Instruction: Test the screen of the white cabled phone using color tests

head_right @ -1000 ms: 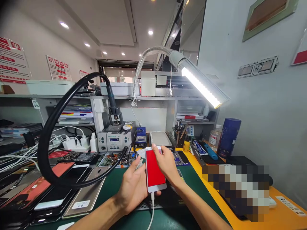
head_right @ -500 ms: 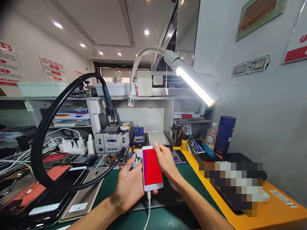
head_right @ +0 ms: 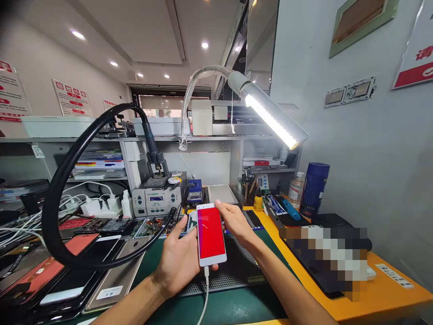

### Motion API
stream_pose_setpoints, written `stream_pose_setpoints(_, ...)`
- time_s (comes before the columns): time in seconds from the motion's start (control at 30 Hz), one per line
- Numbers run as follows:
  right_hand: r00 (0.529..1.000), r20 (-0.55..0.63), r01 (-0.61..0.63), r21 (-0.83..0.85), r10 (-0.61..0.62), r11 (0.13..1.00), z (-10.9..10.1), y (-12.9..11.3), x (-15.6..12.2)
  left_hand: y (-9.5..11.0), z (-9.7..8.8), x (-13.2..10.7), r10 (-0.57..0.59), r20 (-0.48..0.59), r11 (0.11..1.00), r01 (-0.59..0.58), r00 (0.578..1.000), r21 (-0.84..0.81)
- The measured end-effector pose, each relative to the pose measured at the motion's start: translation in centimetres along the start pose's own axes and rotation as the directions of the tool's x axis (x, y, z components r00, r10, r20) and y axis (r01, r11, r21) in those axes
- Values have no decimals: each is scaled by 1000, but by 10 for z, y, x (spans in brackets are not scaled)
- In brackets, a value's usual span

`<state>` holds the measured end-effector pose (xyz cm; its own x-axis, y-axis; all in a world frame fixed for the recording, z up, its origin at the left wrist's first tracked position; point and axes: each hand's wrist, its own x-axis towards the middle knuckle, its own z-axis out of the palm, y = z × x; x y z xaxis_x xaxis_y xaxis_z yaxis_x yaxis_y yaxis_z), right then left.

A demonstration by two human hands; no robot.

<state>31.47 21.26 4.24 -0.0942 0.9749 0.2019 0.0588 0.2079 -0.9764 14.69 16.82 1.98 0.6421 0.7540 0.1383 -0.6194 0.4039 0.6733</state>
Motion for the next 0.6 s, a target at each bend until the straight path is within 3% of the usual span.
stream_pose_setpoints(0.43,983,169,-59,-104,76,993,-4,3,-2,21,-5,1,62,-30,996,-64,998,-61)
stream_pose_setpoints(0.6,920,330,-169,-151,211,974,-12,11,-4,27,-9,2,95,-55,994,-98,994,-54)
